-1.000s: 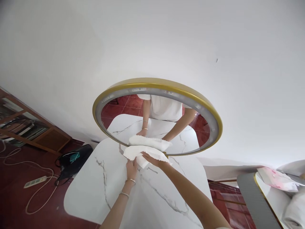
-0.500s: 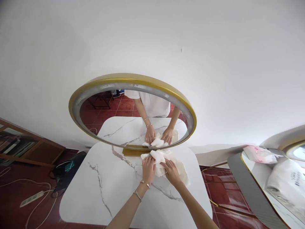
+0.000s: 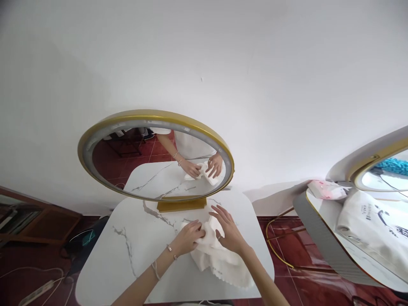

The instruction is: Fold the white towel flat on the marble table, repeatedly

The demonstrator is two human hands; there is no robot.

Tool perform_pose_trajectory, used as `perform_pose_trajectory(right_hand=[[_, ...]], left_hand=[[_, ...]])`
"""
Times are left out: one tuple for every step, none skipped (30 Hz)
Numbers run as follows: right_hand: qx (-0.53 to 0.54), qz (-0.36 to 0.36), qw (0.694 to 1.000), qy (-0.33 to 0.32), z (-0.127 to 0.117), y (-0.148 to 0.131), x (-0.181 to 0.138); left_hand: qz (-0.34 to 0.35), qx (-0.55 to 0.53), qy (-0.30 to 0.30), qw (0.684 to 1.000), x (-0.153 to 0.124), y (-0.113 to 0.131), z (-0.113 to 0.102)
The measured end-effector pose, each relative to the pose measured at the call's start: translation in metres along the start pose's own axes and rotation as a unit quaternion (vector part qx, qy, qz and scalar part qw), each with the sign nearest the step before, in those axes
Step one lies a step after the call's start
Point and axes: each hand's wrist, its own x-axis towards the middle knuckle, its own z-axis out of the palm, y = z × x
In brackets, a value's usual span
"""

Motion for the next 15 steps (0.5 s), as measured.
perform_pose_trajectory(right_hand=[[-0.015,-0.036,0.999,-0.032,-0.01,-0.006,0.007],[-0.028,-0.064,0.995,-0.067,-0.018,-0.012,0.012],[-0.037,-0.078,0.991,-0.102,-0.025,-0.016,0.017],[-0.044,-0.079,0.987,-0.132,-0.032,-0.019,0.02],[-0.05,-0.069,0.984,-0.157,-0.037,-0.02,0.022],[-0.055,-0.051,0.982,-0.173,-0.041,-0.019,0.021],[-0.057,-0.028,0.982,-0.178,-0.046,-0.018,0.02],[-0.057,-0.006,0.983,-0.172,-0.05,-0.016,0.017],[-0.053,0.013,0.986,-0.156,-0.056,-0.014,0.013],[-0.042,0.03,0.99,-0.133,-0.061,-0.013,0.009],[-0.025,0.047,0.993,-0.109,-0.068,-0.014,0.004],[-0.004,0.062,0.994,-0.091,-0.074,-0.017,0.001],[0.018,0.072,0.994,-0.081,-0.08,-0.021,-0.002],[0.04,0.078,0.993,-0.079,-0.086,-0.027,-0.004],[0.06,0.079,0.991,-0.085,-0.091,-0.033,-0.004]], left_hand=[[0.024,0.025,0.006,0.999,0.0,0.003,-0.008],[0.046,0.049,0.014,0.998,-0.001,0.006,-0.016],[0.064,0.07,0.021,0.995,-0.002,0.009,-0.023],[0.077,0.085,0.028,0.993,-0.003,0.011,-0.031],[0.079,0.09,0.036,0.992,-0.006,0.014,-0.039],[0.069,0.083,0.044,0.993,-0.009,0.016,-0.047],[0.05,0.064,0.049,0.995,-0.014,0.017,-0.054],[0.025,0.036,0.051,0.998,-0.019,0.019,-0.061],[-0.002,0.001,0.049,0.999,-0.025,0.021,-0.067],[-0.028,-0.04,0.041,0.998,-0.03,0.023,-0.073],[-0.052,-0.084,0.029,0.995,-0.035,0.025,-0.079],[-0.071,-0.128,0.018,0.989,-0.038,0.029,-0.084],[-0.088,-0.171,0.014,0.981,-0.038,0.033,-0.088],[-0.099,-0.209,0.018,0.973,-0.037,0.038,-0.091],[-0.105,-0.241,0.028,0.964,-0.033,0.044,-0.094]])
